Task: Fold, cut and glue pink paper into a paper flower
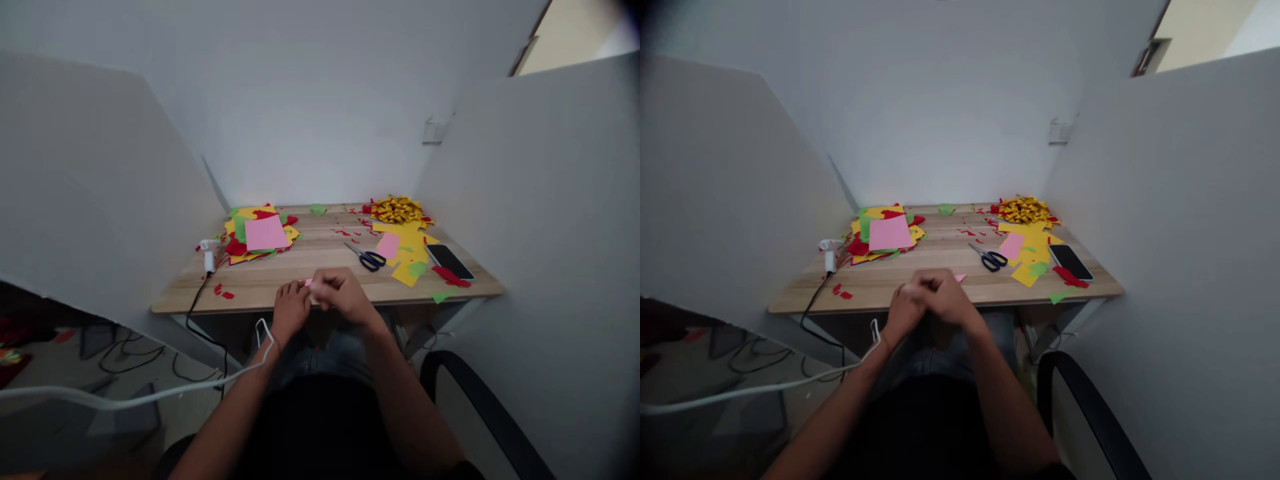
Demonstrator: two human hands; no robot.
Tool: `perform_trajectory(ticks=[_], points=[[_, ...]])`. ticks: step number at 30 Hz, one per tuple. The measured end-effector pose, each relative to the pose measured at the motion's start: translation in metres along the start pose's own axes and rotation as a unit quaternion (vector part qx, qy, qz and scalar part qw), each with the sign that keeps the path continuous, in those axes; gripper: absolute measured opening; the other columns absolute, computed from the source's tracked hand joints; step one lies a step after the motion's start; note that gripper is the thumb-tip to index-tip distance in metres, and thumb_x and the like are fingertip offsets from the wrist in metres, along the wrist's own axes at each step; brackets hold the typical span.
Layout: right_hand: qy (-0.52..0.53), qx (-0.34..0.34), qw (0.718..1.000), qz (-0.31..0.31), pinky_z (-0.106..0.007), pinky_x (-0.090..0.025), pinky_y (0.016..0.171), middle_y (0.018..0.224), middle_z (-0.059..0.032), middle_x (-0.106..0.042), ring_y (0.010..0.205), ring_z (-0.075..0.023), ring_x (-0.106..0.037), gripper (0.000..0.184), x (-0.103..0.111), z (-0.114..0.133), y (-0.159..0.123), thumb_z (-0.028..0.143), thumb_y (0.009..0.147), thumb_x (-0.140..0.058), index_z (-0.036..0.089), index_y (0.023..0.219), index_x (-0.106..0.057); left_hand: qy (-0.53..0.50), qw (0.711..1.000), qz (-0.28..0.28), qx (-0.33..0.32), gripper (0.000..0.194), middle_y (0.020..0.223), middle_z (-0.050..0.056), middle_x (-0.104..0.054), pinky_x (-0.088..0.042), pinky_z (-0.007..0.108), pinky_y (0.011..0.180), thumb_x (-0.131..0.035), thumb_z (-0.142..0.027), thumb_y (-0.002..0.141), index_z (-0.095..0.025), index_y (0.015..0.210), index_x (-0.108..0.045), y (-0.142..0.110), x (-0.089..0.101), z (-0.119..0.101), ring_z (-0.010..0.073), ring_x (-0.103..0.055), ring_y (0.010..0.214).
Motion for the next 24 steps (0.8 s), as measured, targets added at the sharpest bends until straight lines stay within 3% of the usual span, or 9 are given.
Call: perform_trajectory(ticks=[2, 4, 7, 10, 14, 17, 24], points=[[-0.032, -0.014, 0.997, -0.074, -0.026, -0.038, 0.053, 0.054, 0.0049, -0.045, 0.050, -0.0103, -0.042, 0.042, 0.025, -0.039, 0.016, 0.057, 0.088, -0.043, 0.022, 0.065, -0.046, 0.014, 1.000, -0.016, 0.014, 0.043, 0.131, 0.008, -0.063, -0.039, 0.045, 0.105, -0.048, -0.019, 0.093, -0.029, 0.131, -0.064, 0.000, 0.003, -0.003, 0.0278, -0.053, 0.118], [-0.069, -0.021, 0.993, -0.095, -0.026, -0.037, 0.054, 0.054, 0.0047, -0.045, 0.052, -0.0111, -0.043, 0.039, 0.037, -0.072, 0.029, 0.054, 0.087, -0.048, 0.022, 0.066, -0.047, 0.026, 0.999, -0.028, 0.023, 0.044, 0.128, 0.008, -0.064, -0.039, 0.045, 0.103, -0.050, -0.019, 0.091, -0.029, 0.131, -0.064, 0.002, 0.005, -0.005, 0.0279, -0.054, 0.117], [-0.141, -0.038, 0.984, -0.106, -0.027, -0.041, 0.060, 0.059, 0.0043, -0.050, 0.058, -0.0115, -0.048, 0.033, 0.043, -0.109, 0.039, 0.045, 0.088, -0.061, 0.018, 0.070, -0.055, 0.035, 0.999, -0.037, 0.020, 0.044, 0.125, 0.008, -0.065, -0.040, 0.044, 0.101, -0.054, -0.018, 0.089, -0.029, 0.131, -0.064, 0.008, 0.004, -0.008, 0.0275, -0.055, 0.115], [-0.202, -0.067, 0.971, -0.113, -0.029, -0.050, 0.067, 0.073, 0.0025, -0.059, 0.066, -0.0120, -0.057, 0.030, 0.043, -0.135, 0.039, 0.044, 0.094, -0.061, 0.016, 0.083, -0.062, 0.036, 0.998, -0.039, 0.017, 0.044, 0.123, 0.007, -0.065, -0.040, 0.044, 0.100, -0.055, -0.018, 0.089, -0.031, 0.130, -0.064, 0.012, 0.002, -0.007, 0.0267, -0.055, 0.112], [-0.247, -0.102, 0.958, -0.100, -0.034, -0.056, 0.077, 0.097, -0.0034, -0.067, 0.082, -0.0150, -0.065, 0.026, 0.033, -0.161, 0.036, 0.041, 0.097, -0.060, 0.015, 0.102, -0.065, 0.035, 0.998, -0.040, 0.022, 0.044, 0.126, 0.007, -0.064, -0.039, 0.045, 0.103, -0.054, -0.016, 0.089, -0.029, 0.130, -0.064, 0.013, -0.003, -0.004, 0.0267, -0.054, 0.115], [-0.253, -0.109, 0.957, -0.097, -0.037, -0.057, 0.081, 0.104, -0.0051, -0.068, 0.088, -0.0165, -0.066, 0.026, 0.029, -0.171, 0.036, 0.039, 0.097, -0.061, 0.016, 0.108, -0.065, 0.036, 0.998, -0.040, 0.020, 0.043, 0.128, 0.007, -0.064, -0.038, 0.043, 0.105, -0.053, -0.015, 0.090, -0.028, 0.129, -0.064, 0.012, -0.005, -0.003, 0.0263, -0.053, 0.117], [-0.199, -0.115, 0.958, -0.170, -0.037, -0.058, 0.080, 0.110, -0.0060, -0.067, 0.091, -0.0181, -0.067, 0.030, 0.051, -0.189, 0.040, 0.039, 0.097, -0.061, 0.015, 0.115, -0.063, 0.041, 0.998, -0.043, 0.013, 0.042, 0.125, 0.007, -0.065, -0.041, 0.042, 0.103, -0.051, -0.016, 0.092, -0.029, 0.129, -0.066, 0.012, -0.004, -0.003, 0.0261, -0.056, 0.112]])
Point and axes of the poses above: each hand's wrist, its own y-axis towards the middle knuckle, its own x-axis out of the back of the hand, z = x × y, the point moved 8 cm from there along y, towards the middle knuckle
